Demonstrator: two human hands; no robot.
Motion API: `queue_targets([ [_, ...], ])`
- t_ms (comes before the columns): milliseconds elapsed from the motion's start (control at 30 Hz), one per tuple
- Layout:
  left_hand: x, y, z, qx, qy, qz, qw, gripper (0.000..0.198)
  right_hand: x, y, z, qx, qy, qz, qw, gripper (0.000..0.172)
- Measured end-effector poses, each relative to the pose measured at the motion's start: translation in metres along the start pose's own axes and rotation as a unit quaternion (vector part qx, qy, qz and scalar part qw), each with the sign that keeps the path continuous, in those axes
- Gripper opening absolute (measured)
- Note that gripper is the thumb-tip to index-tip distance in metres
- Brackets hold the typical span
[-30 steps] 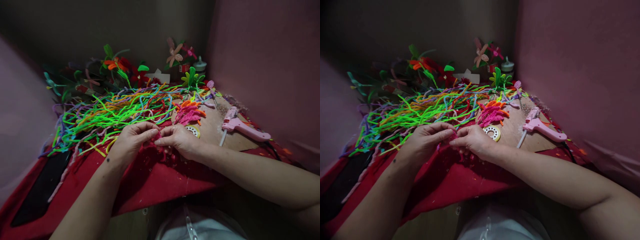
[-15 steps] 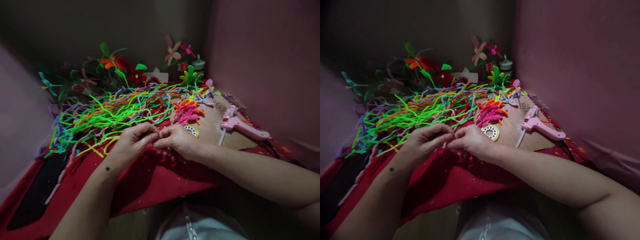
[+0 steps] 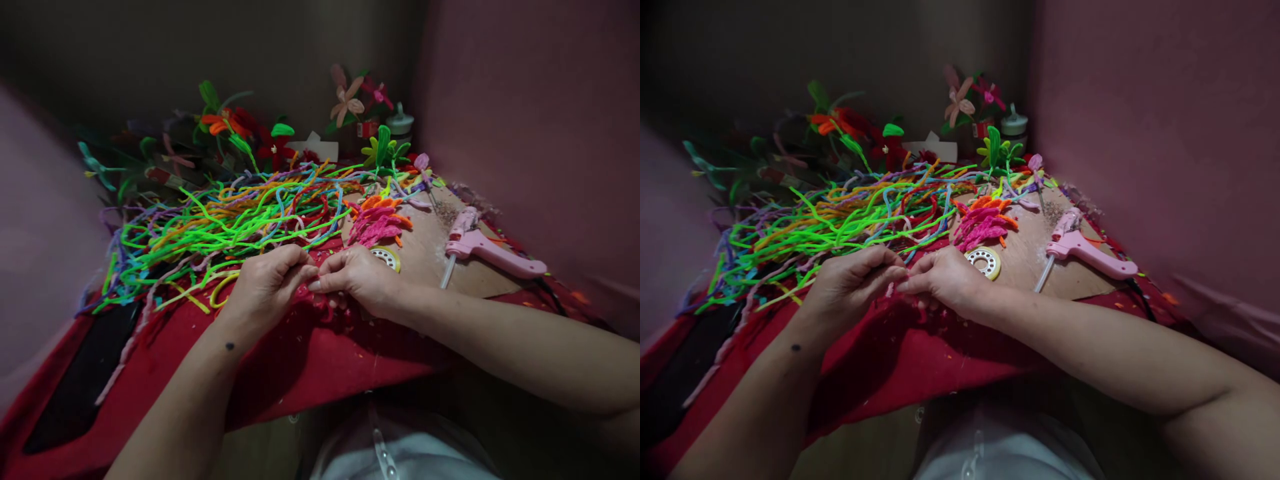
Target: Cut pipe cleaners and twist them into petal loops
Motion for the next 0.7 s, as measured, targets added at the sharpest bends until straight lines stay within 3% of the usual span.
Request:
queue_targets([
  [100, -0.001, -0.002, 0.002, -0.037, -0.029, -0.022, 0.999, 0.013, -0.001, -0.003, 0.005, 0.003, -0.019, -0.013, 1.0, 0.02],
  [267, -0.001, -0.006, -0.002, -0.004, -0.031, -0.067, 0.997, 0.01, -0.002, -0.001, 0.008, 0.009, -0.036, 0.009, 0.999, 0.02],
  [367, -0.001, -0.002, 0.015, -0.109, -0.115, -0.048, 0.986, 0.01, -0.002, -0.001, 0.01, 0.024, -0.044, 0.014, 0.999, 0.018],
  [500, -0.005, 0.005, 0.03, -0.262, -0.206, -0.02, 0.943, 0.019, 0.0, -0.011, 0.011, 0.084, -0.047, -0.029, 0.995, 0.015],
  [633, -0.005, 0.012, 0.028, -0.224, -0.207, 0.02, 0.952, 0.02, 0.005, -0.018, 0.01, 0.135, -0.06, -0.057, 0.987, 0.016],
  [700, -0.003, 0.011, 0.021, -0.17, -0.175, 0.003, 0.97, 0.019, 0.006, -0.021, 0.006, 0.152, -0.049, -0.071, 0.985, 0.018],
])
Point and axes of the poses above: each hand's wrist, its own x-axis towards the middle knuckle, its own y-axis out of the palm, z = x × y, the point moved 9 cm from there along x, towards the middle knuckle, and after that the axes turned 5 degrees about -x, right-handed, at the moved point
